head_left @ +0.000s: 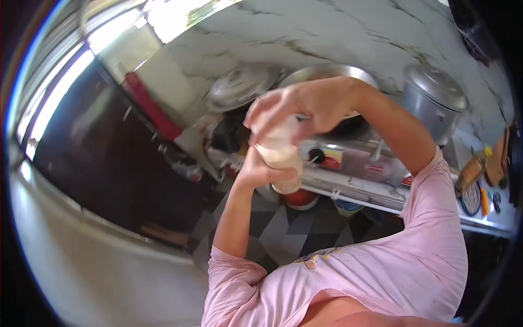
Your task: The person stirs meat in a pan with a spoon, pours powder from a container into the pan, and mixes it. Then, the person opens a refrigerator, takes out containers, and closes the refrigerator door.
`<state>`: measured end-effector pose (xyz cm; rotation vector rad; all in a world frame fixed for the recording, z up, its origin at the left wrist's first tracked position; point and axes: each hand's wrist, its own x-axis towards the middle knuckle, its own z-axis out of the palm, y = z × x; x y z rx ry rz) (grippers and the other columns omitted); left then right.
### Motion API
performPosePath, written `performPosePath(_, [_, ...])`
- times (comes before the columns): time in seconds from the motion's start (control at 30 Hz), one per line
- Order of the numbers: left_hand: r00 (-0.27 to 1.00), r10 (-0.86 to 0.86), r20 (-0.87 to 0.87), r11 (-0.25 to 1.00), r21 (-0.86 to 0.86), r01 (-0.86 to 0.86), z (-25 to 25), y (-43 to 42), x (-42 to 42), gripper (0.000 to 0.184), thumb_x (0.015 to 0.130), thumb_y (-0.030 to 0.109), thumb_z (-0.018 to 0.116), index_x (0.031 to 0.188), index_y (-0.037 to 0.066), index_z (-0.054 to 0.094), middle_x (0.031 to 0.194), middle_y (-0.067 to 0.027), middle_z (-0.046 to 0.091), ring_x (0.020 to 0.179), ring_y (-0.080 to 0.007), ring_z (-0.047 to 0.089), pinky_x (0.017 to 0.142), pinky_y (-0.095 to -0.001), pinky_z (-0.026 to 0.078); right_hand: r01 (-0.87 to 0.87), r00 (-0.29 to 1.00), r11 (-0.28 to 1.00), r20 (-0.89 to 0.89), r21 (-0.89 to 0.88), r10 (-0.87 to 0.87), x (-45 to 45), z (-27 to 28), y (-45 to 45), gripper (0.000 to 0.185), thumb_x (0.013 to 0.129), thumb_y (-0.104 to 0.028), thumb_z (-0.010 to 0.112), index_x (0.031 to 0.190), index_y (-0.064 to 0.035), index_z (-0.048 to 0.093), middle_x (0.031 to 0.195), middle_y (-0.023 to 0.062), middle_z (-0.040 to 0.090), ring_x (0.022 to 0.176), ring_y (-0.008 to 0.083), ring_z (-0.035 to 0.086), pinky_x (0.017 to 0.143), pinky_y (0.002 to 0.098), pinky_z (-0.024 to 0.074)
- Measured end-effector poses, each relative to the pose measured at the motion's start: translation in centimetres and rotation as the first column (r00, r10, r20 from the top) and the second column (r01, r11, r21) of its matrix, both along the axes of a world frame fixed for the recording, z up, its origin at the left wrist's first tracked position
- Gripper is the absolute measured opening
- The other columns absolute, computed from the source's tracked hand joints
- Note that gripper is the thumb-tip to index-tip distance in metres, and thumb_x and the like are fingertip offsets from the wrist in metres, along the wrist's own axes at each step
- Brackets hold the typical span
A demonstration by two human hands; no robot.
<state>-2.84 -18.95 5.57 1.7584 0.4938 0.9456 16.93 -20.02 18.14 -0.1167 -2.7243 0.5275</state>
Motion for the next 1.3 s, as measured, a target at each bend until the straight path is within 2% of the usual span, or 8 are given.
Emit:
performPosePath(0.37, [0.582,0.791,-0.188,0.597,0.034,-0.801,-3.9,-23.8,-14.4,0.06,0.047,0.015,0.076,0.102,0.005,0.054,0.093,-0.0052,0.06,0.082,-0.016,0.057,0.076,-0.0313,0.046,-0.181,0.983,0.885,0.06,0.429,0.172,-20.5,-6.1,-10.8,0.046,0.079,-0.043,0.056,0.102,-0.0032,0.059,0.072,0.0203,0.058,0.062,0.0372,0.054,0.061,0.0397,0.0458])
performPosePath(0.43, [0.457,0.877,-0.147,0.472,0.085,-0.877,-4.2,-28.8,-16.8,0.059,0.047,0.013,0.075,0.102,0.006,0.055,0.092,-0.0041,0.06,0.083,-0.0156,0.057,0.077,-0.0309,0.045,-0.111,0.854,0.985,0.52,0.136,0.025,-24.1,-2.5,-14.3,0.061,0.073,-0.051,0.061,0.107,-0.0004,0.056,0.084,0.0212,0.058,0.074,0.0344,0.058,0.066,0.0386,0.0461])
performPosePath(0.57, [0.474,0.876,-0.085,0.447,-0.223,-0.866,-3.9,-38.4,-20.0,0.06,0.047,0.012,0.074,0.103,0.006,0.055,0.092,-0.003,0.059,0.085,-0.0152,0.055,0.08,-0.0297,0.043,-0.739,0.586,0.515,0.037,0.434,0.81,-31.9,-4.6,-19.7,0.076,0.058,-0.048,0.073,0.119,-0.0115,0.047,0.118,0.0173,0.043,0.095,0.0343,0.053,0.075,0.0383,0.0468])
performPosePath(0.73, [0.143,0.986,-0.081,0.132,-0.128,-0.983,-4.9,-48.6,-20.3,0.057,0.049,0.012,0.074,0.103,0.004,0.056,0.092,-0.0032,0.06,0.083,-0.0121,0.055,0.076,-0.0293,0.045,-0.913,0.258,0.223,0.059,0.341,0.964,-40.4,-8.6,-29.9,0.053,0.069,-0.049,0.063,0.102,-0.0086,0.049,0.096,0.0156,0.052,0.073,0.0309,0.058,0.059,0.0379,0.0472])
performPosePath(0.9, [-0.755,0.273,-0.597,-0.81,0.281,-0.515,-9.5,-55.5,-20.9,0.053,0.05,0.02,0.075,0.095,0.002,0.054,0.085,-0.0149,0.062,0.078,-0.023,0.063,0.07,-0.0342,0.049,-0.768,0.64,0.613,0.177,0.185,0.748,-46.3,-14.0,-42.0,0.057,0.077,-0.057,0.049,0.092,-0.0026,0.053,0.072,0.0168,0.058,0.064,0.0328,0.06,0.055,0.0404,0.0463])
performPosePath(1.03, [-0.822,0.304,-0.481,-0.891,0.162,-0.424,-9.4,-62.6,-20.1,0.054,0.05,0.019,0.075,0.096,0.002,0.053,0.086,-0.0165,0.062,0.079,-0.0252,0.063,0.07,-0.0355,0.049,-0.981,0.192,0.195,0.164,-0.001,0.967,-51.1,-16.8,-48.6,0.059,0.076,-0.057,0.051,0.094,-0.0017,0.055,0.074,0.0156,0.059,0.065,0.0319,0.06,0.057,0.0398,0.0469])
performPosePath(1.1, [-0.778,0.472,-0.414,-0.862,-0.03,-0.507,-8.9,-65.5,-20.0,0.056,0.049,0.014,0.076,0.099,0.002,0.054,0.088,-0.0108,0.062,0.079,-0.0212,0.062,0.071,-0.0339,0.049,-0.967,-0.256,-0.237,-0.441,0.098,0.86,-52.9,-18.1,-51.9,0.052,0.072,-0.054,0.057,0.095,-0.0071,0.056,0.082,0.0111,0.057,0.063,0.0317,0.059,0.055,0.039,0.0466])
performPosePath(1.3, [-0.767,0.437,-0.47,-0.888,-0.088,-0.452,-11.4,-70.6,-21.7,0.06,0.05,0.013,0.077,0.103,0.002,0.052,0.089,-0.0094,0.062,0.083,-0.022,0.061,0.073,-0.0339,0.047,-0.995,-0.103,-0.103,-0.148,0.006,0.984,-55.0,-18.7,-59.3,0.035,0.076,-0.041,0.057,0.089,-0.0089,0.055,0.083,0.0131,0.058,0.078,0.0308,0.058,0.063,0.0374,0.0466])
